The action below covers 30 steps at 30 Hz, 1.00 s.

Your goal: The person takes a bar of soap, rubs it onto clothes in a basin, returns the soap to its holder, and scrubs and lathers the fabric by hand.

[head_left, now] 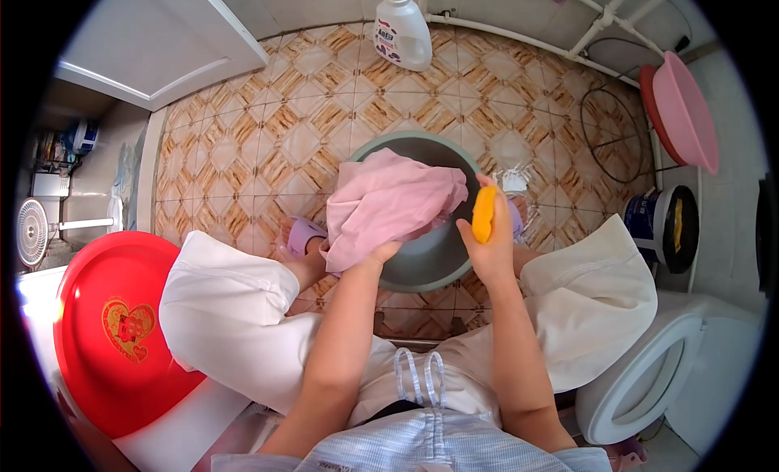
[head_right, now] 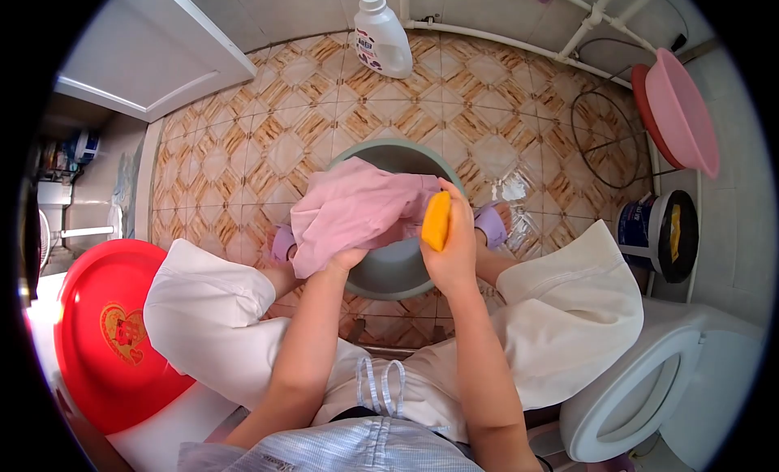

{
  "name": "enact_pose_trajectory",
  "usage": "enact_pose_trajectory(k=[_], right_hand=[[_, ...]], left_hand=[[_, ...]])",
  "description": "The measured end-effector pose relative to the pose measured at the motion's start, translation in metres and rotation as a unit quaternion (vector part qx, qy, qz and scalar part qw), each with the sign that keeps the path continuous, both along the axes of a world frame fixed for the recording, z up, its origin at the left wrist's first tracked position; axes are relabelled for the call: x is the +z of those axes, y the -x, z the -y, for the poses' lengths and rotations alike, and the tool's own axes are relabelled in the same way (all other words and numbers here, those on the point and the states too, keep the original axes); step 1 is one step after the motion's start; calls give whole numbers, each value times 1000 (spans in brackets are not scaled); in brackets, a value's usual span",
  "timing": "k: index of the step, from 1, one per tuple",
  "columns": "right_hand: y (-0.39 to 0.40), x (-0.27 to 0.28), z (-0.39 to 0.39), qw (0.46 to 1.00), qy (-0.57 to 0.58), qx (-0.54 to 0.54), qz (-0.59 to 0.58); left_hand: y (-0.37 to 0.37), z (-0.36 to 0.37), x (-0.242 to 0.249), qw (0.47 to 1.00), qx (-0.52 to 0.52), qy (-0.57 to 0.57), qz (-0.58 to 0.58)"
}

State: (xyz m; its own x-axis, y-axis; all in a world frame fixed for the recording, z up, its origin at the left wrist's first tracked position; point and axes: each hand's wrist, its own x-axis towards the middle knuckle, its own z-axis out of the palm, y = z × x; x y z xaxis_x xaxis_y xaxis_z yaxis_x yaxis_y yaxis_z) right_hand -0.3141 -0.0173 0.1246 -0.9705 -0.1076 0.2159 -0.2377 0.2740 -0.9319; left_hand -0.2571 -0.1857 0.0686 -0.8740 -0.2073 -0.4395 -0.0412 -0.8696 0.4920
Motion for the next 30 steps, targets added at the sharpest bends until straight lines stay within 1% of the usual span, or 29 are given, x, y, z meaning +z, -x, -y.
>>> enact_pose_trajectory(k=[1,2,3,6,7,8,10,11,13,14,15,16,17,18,19,20,21,22,23,24,25,26,27,28,29,30], right_hand=[[7,0,1,996,-32,85,-12],[10,0,1,983,-64,168,-25],[8,2,2,984,-63,167,-26],[-14,11,16,977,-129,167,-37],[-22,17,19,974,-121,184,-55],[-33,26,20,970,-119,209,-45],[-54,38,20,951,-69,301,7],[-59,35,20,952,-70,298,7],[-66,24,21,922,-113,371,-5],[-62,19,18,922,-113,370,-5],[-52,13,13,921,-9,357,153],[-43,6,8,887,96,331,306],[-32,-3,6,899,166,199,354],[-21,-10,6,888,231,63,392],[-14,2,13,889,230,64,392],[-9,18,21,944,97,-4,315],[-8,29,28,970,-38,-74,228],[-17,11,33,974,-219,-12,50],[-27,19,47,966,-248,45,-53],[-34,26,57,944,-273,100,-155],[-27,15,59,945,-273,98,-153],[-13,-5,64,957,-266,70,-94],[-1,-9,69,965,-257,43,-34],[3,-9,68,965,-255,45,-32],[7,5,66,974,-194,66,96],[11,13,65,963,-128,83,220]], left_hand=[[-2,1,-24,983,-50,177,1],[0,0,-23,932,-99,347,2],[2,-2,-22,932,-100,349,0],[5,-8,-12,947,-45,316,-23],[5,-7,-9,950,-37,309,-22],[5,-5,-7,953,-32,300,-21],[4,0,-6,958,-26,284,-22],[5,-1,-5,958,-24,286,-22],[5,-2,-4,959,-19,281,-22],[6,-2,-4,960,-17,280,-21],[6,-2,-3,961,-14,276,-23],[6,-2,-2,961,-11,275,-21],[6,-2,-2,961,-10,277,-20],[7,-3,-1,960,-8,279,-19],[7,-4,0,959,-6,282,-18],[7,-7,0,959,-4,283,-17],[7,-10,1,959,-1,284,-18],[7,-14,0,957,1,291,-16],[6,-21,0,952,2,305,-11],[5,-27,0,948,2,318,-7],[4,-30,1,947,2,321,-5],[2,-35,1,945,3,328,-3],[1,-35,2,944,4,331,-3],[0,-36,2,943,3,332,-4],[-1,-34,2,944,4,330,-5],[-2,-32,1,948,4,319,-8]])
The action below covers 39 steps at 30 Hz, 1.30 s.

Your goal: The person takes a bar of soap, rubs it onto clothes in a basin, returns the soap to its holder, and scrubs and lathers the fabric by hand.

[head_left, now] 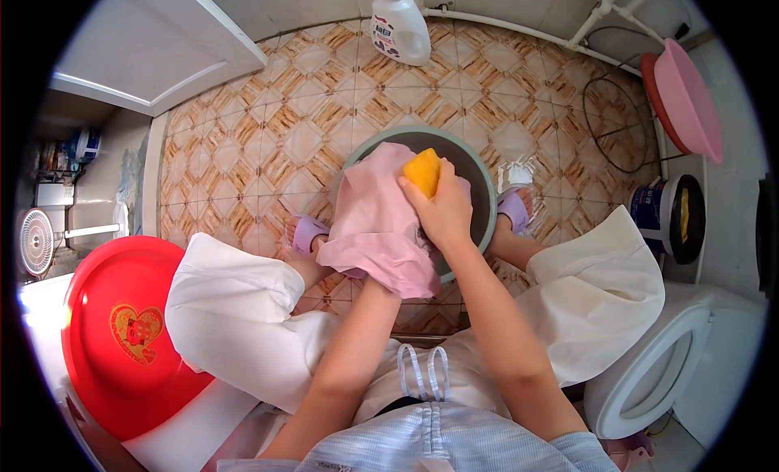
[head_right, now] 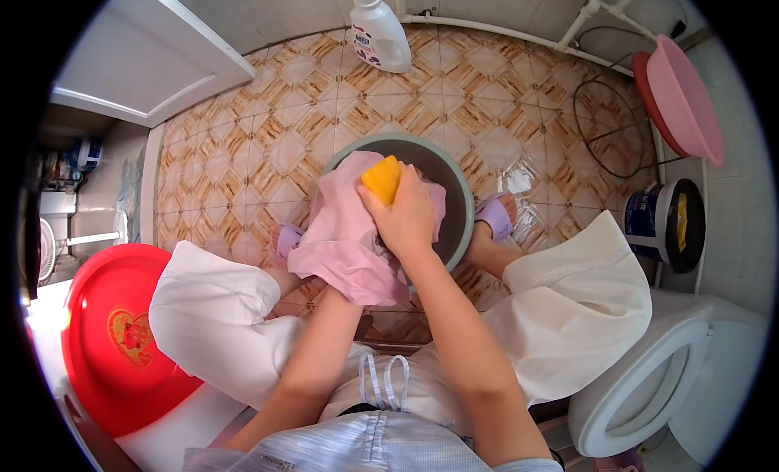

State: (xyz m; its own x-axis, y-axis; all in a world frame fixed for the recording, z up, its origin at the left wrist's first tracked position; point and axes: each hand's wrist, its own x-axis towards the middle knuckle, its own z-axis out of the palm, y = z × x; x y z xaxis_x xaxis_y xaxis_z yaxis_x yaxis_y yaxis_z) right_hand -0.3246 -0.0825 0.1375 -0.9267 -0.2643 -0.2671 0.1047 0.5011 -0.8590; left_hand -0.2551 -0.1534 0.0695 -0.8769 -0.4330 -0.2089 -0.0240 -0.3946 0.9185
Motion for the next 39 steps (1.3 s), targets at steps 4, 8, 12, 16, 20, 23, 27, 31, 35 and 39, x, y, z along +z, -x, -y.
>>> enact_pose_trajectory(k=[4,8,12,16,20,23,27,31,35,39], right_hand=[[-47,-8,8,961,-17,151,-232],[-4,-32,10,966,-107,39,-233],[28,-20,5,990,-111,-46,-76],[47,-59,-10,986,86,-138,24],[-16,-10,-1,977,57,-120,-169],[-29,-23,7,980,-46,-73,-181],[20,-90,-33,979,-60,-180,72],[3,-109,-58,919,196,-225,258],[-11,-73,-43,765,461,-205,400],[-36,-36,-10,940,284,-52,183]], left_hand=[[-1,5,0,999,0,-33,-10],[5,-2,-3,1000,-4,11,-6],[9,-3,-3,1000,-15,19,-12],[13,3,-4,999,-27,17,-16],[13,7,-7,999,-35,8,-19],[5,10,-4,999,-47,2,-18],[-11,26,6,998,-62,-24,-20],[-15,38,15,998,-56,-34,-25],[-4,44,24,997,-50,-32,-41],[3,43,30,997,-45,-21,-53]])
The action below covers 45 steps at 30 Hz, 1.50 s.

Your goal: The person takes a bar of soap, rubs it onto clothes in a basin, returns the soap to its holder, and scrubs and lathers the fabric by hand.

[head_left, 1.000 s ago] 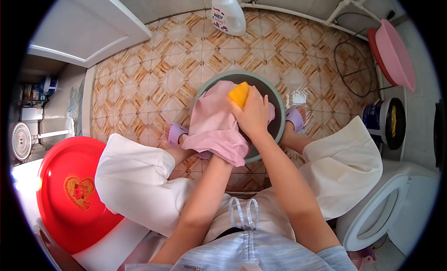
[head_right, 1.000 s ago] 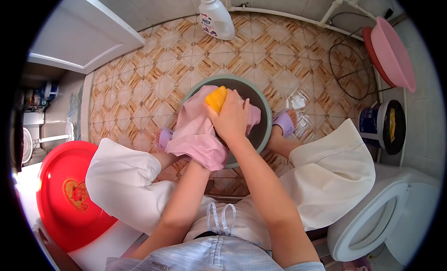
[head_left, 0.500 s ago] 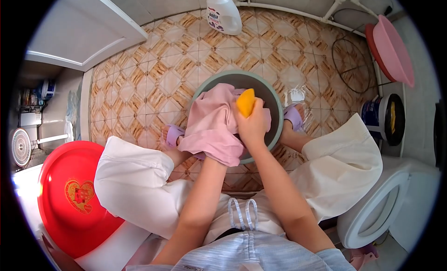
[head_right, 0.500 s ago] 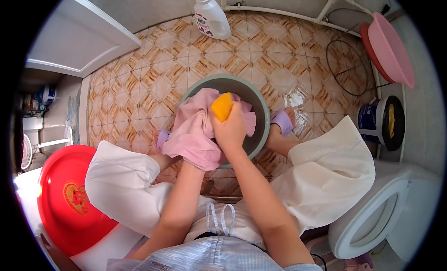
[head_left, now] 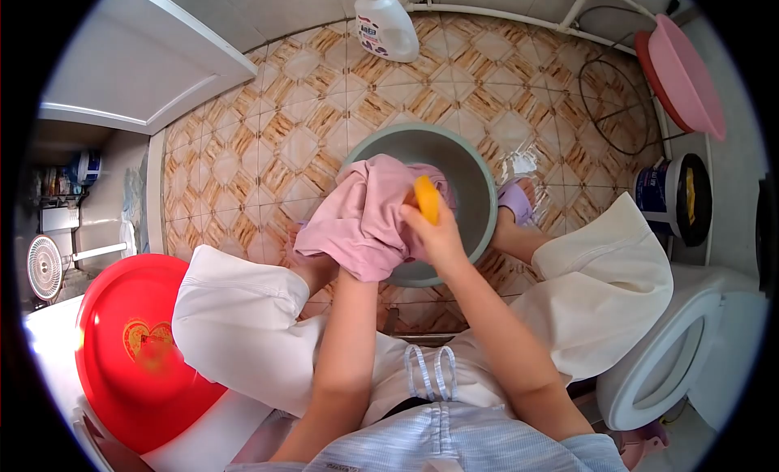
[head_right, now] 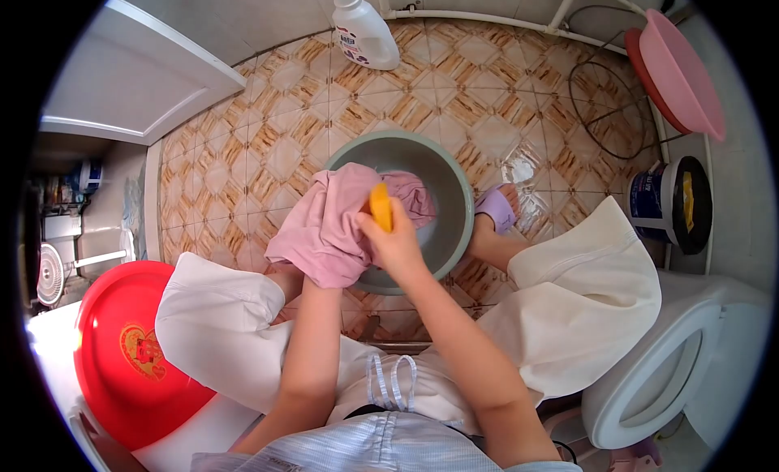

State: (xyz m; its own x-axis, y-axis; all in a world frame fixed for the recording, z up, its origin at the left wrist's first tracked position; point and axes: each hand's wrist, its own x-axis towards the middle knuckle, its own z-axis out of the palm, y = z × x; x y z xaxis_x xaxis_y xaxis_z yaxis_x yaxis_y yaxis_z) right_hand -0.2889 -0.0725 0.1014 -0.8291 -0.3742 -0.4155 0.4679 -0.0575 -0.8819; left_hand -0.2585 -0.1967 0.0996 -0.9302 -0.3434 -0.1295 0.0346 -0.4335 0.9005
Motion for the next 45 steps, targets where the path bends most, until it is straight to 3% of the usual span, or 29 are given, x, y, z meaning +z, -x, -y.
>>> enact_pose_trajectory(k=[2,3,6,8,10,11,12,13,15,16,18,19,21,22,23,25,27,29,30,32,33,35,36,39,40,42,45], right_hand=[[-20,31,20,952,-228,72,-191],[-15,32,20,952,-229,68,-191],[18,20,25,854,-442,17,-274],[39,-21,23,846,-443,-42,-295],[42,-20,16,834,-442,-102,-313],[37,2,10,921,-330,-23,-207],[30,14,6,973,-206,55,-93],[14,15,10,973,-207,54,-92],[-17,14,22,894,-266,95,-349],[-14,2,24,894,-266,94,-348],[11,-20,32,826,-390,-71,-400],[25,-23,31,827,-389,-73,-398],[46,-5,20,945,-313,5,-91],[39,6,17,966,-237,56,-86],[23,7,19,966,-239,53,-89],[-17,7,29,895,-259,117,-344],[-16,-4,32,881,-288,114,-357],[14,-31,32,861,-371,-19,-348],[32,-33,26,862,-369,-19,-347],[59,-31,14,925,-371,19,-78],[53,-27,15,925,-371,19,-77],[23,-15,17,957,-214,28,-192],[4,-5,21,960,-200,72,-182],[-7,-3,31,920,-285,45,-267],[3,-4,30,927,-337,58,-157],[32,-27,20,936,-345,-12,-68],[52,-34,-10,947,-319,-11,-25]], left_hand=[[-1,-8,-3,1000,4,7,4],[-2,-14,-5,1000,9,14,7],[-2,-27,-9,999,19,32,13],[-3,-31,-10,999,19,40,17],[-4,-33,-11,999,18,38,22],[-5,-32,-11,999,17,35,22],[-6,-31,-10,999,14,33,23],[-6,-27,-8,999,12,27,23],[-5,-26,-8,999,10,22,22],[-4,-25,-8,999,9,21,22],[0,-25,-8,999,5,23,22],[-1,-27,-9,999,4,27,25],[-2,-28,-9,999,-1,33,32],[-4,-28,-9,999,-2,29,31],[-4,-27,-8,999,-2,22,29],[-5,-24,-7,999,-1,17,32],[-4,-24,-9,999,-3,19,34],[-1,-26,-10,999,-9,27,35],[0,-28,-11,999,-10,33,38],[-1,-28,-11,999,-10,33,41],[-2,-26,-11,999,-9,30,39],[-3,-22,-10,999,-8,18,37],[-5,-22,-10,999,-8,13,37],[-6,-18,-9,999,-10,10,38],[-7,-16,-9,999,-11,9,37],[-10,-14,-6,999,-16,8,35],[-7,-8,-1,1000,-18,3,22]])
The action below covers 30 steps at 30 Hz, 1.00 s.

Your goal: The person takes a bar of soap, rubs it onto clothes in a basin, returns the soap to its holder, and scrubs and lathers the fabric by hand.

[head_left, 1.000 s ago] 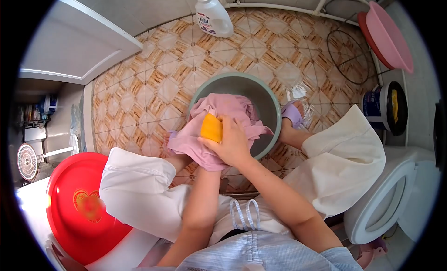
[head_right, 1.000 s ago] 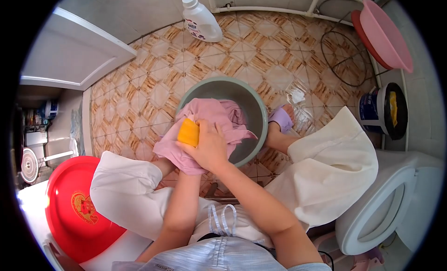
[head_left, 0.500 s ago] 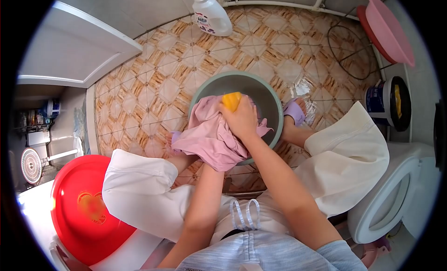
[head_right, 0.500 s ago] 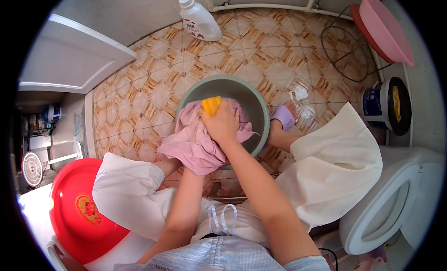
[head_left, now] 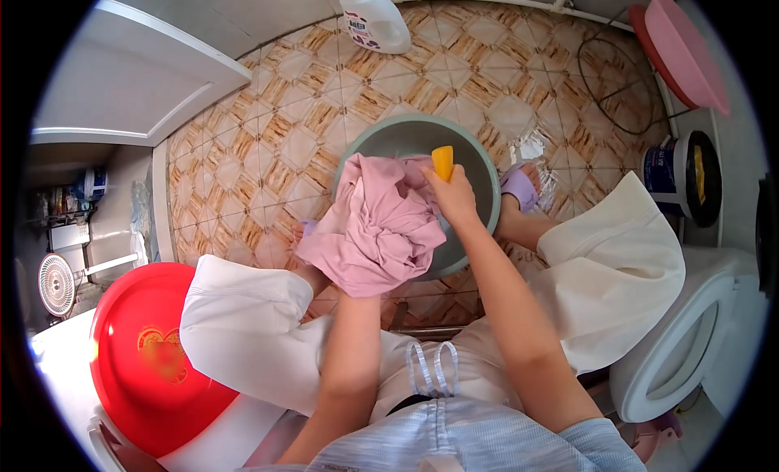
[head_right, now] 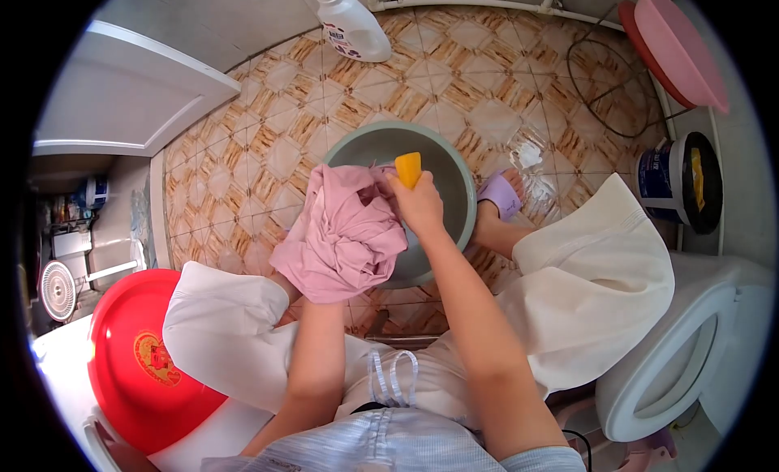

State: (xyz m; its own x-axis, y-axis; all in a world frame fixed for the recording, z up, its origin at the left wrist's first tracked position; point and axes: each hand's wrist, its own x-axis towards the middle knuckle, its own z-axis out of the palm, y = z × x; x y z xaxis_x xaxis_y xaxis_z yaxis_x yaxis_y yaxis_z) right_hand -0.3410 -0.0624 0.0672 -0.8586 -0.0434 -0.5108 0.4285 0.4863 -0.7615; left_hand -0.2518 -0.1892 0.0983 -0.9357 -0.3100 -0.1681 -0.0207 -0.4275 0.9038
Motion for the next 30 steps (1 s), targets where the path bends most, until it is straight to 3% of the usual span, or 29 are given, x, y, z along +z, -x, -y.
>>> enact_pose_trajectory(k=[1,3,4,7,9,13,14,15,16,17,19,20,23,25,26,28,30], right_hand=[[-8,2,0,1000,-1,3,-1],[-42,41,10,985,125,38,-109],[-55,40,20,981,68,93,-153],[-41,35,21,992,50,77,-86],[-16,-9,18,977,201,-41,57],[-16,-15,17,938,336,-19,84],[-23,1,15,939,333,-14,84],[-33,24,13,974,214,66,-32],[-42,37,15,975,90,143,-147],[-51,39,20,974,91,149,-148],[-63,38,31,920,-138,168,-327],[-55,26,31,919,-137,170,-329],[-5,-40,18,990,61,1,-129],[12,-40,9,979,190,-73,9],[8,-16,9,979,189,-72,8],[-18,29,16,984,126,48,-118],[-49,44,31,924,18,148,-352]], left_hand=[[2,2,1,1000,0,-2,-5],[4,0,0,1000,3,-2,-8],[3,-2,-2,1000,0,1,-6],[-9,-12,-10,1000,-9,10,13],[-18,-16,-15,999,-18,14,28],[-19,-16,-17,999,-19,2,26],[-16,-14,-16,1000,-17,-3,21],[-13,-12,-14,1000,-14,-8,17],[-12,-11,-13,1000,-10,-7,15],[-9,-10,-14,1000,-6,-4,14],[-5,-12,-15,1000,-3,4,19],[-4,-12,-16,1000,-1,6,19],[-5,-13,-17,1000,4,3,22],[-6,-14,-17,1000,6,0,24],[-7,-16,-18,1000,7,-2,24],[-7,-19,-19,1000,9,-2,28],[-6,-18,-20,1000,12,-5,26]])
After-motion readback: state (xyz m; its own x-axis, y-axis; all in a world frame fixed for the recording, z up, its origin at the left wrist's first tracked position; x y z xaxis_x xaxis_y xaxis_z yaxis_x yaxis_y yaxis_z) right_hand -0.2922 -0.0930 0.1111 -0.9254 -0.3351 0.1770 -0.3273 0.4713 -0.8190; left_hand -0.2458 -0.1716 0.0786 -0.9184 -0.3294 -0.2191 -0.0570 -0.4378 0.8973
